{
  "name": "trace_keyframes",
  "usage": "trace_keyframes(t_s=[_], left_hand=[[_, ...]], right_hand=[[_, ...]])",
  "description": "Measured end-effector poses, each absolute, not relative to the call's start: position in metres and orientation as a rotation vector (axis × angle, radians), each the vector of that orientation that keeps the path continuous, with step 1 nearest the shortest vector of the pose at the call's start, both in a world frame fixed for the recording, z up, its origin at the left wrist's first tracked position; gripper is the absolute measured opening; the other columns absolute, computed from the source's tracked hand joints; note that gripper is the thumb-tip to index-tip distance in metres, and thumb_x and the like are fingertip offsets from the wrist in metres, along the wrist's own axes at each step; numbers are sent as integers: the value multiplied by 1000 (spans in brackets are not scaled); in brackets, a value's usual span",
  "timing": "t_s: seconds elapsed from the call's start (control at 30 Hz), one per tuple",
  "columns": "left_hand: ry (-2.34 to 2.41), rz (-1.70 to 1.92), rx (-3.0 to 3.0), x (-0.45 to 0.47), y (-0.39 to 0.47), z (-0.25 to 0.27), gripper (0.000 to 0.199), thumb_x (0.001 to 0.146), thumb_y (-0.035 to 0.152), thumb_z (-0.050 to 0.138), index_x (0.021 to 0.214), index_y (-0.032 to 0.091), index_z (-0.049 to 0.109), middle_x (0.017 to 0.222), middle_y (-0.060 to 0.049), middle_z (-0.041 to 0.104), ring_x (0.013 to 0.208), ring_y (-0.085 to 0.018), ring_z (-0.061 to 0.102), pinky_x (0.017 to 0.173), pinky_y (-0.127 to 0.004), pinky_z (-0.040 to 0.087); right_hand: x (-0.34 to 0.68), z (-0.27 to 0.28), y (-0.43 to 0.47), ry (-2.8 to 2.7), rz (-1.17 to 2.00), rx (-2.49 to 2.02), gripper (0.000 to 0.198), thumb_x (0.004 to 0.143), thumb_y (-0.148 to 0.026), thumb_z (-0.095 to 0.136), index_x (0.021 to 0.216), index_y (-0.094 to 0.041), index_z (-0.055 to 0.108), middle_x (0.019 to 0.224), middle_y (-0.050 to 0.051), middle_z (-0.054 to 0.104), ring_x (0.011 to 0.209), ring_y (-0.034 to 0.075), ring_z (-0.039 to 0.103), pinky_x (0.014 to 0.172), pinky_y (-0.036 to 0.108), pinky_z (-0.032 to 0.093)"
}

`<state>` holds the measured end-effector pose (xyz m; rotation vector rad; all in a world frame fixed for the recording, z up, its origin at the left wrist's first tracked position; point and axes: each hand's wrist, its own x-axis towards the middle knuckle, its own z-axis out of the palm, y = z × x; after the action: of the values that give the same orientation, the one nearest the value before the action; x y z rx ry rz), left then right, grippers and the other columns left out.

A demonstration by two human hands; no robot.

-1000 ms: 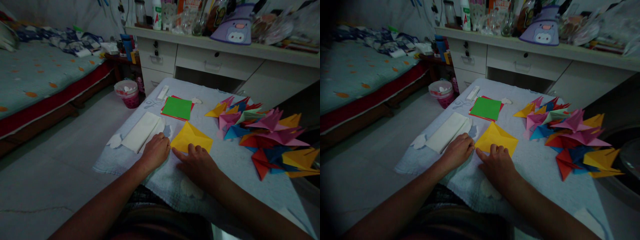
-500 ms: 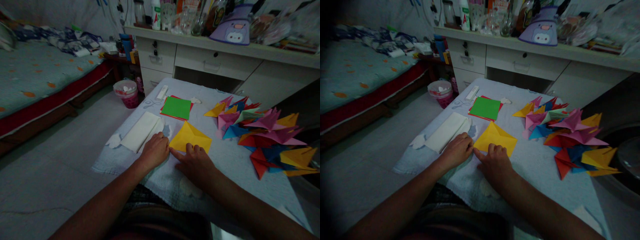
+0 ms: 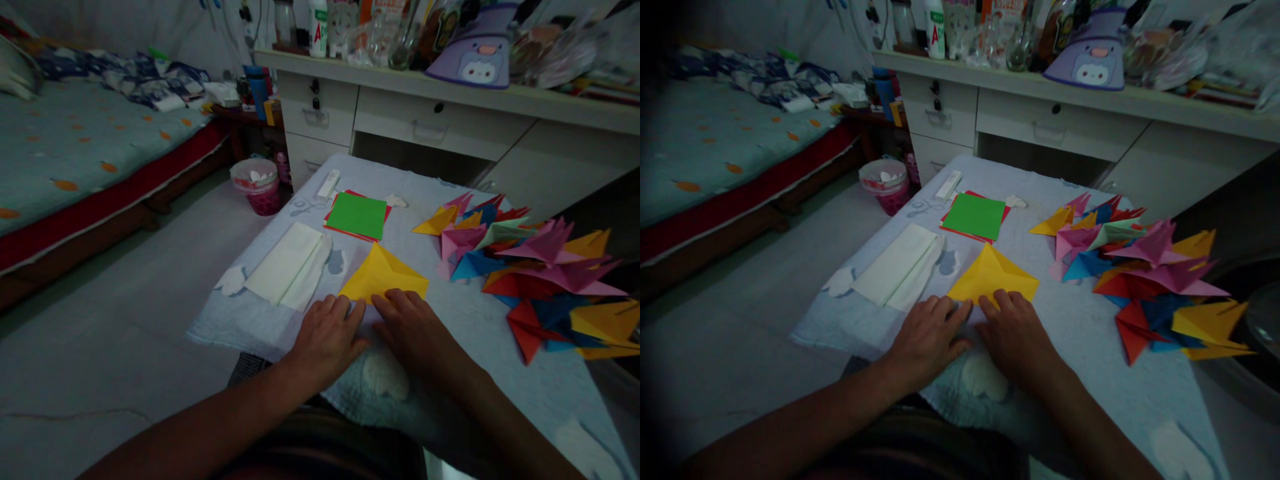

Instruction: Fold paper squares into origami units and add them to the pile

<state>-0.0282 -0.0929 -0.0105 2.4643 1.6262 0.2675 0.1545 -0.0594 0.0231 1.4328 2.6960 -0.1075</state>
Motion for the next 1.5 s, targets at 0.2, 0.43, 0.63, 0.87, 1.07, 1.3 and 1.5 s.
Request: trace_keyframes(t_s=[0.2,0.43,0.63,0.87,1.07,1.3,1.5], left_hand=[[1738,236,2396,-27,-96,-13,64,83,56,61,136,25,43,108,-8,56,101,-28,49,84,-42,40],[1791,200,2391,-34,-102,-11,69,84,61,56,139,24,41,109,-9,56,100,-29,48,83,-43,39],[1833,184,2416,-38,-104,-7,66,86,60,54,140,23,41,107,-8,55,100,-28,47,84,-43,38],[1850,158,2409,-38,-103,-5,66,86,60,53,140,23,42,108,-8,56,99,-27,48,83,-42,38],[1871,160,2411,-40,-102,-7,67,86,60,53,140,21,42,108,-9,56,99,-27,48,83,-42,39],[1885,171,2416,-41,-104,-7,69,85,61,54,139,19,43,107,-8,57,98,-27,49,83,-43,40],[1971,150,2401,-43,-105,-5,70,84,59,58,134,11,47,109,-11,58,100,-29,49,83,-45,40]], right_hand=[[156,14,-61,2701,-95,1493,39,91,-29,50,127,-17,57,120,14,58,105,27,51,94,40,41],[153,5,-64,2728,-3,1528,42,89,-34,54,130,-22,57,118,15,58,106,30,50,94,44,41],[153,2,-65,2742,6,1555,45,86,-34,59,130,-23,57,117,14,58,105,31,50,92,45,43],[153,1,-65,2770,41,1534,44,86,-34,58,128,-21,58,115,15,59,103,31,51,91,45,43],[154,0,-66,2771,35,1550,45,85,-34,59,128,-21,59,115,15,59,104,31,50,92,46,43],[154,-2,-66,2775,53,1552,45,85,-35,60,128,-22,59,114,15,59,103,31,51,91,45,44],[153,0,-67,2776,55,1547,45,85,-35,60,128,-20,59,114,16,59,104,31,50,92,45,43]])
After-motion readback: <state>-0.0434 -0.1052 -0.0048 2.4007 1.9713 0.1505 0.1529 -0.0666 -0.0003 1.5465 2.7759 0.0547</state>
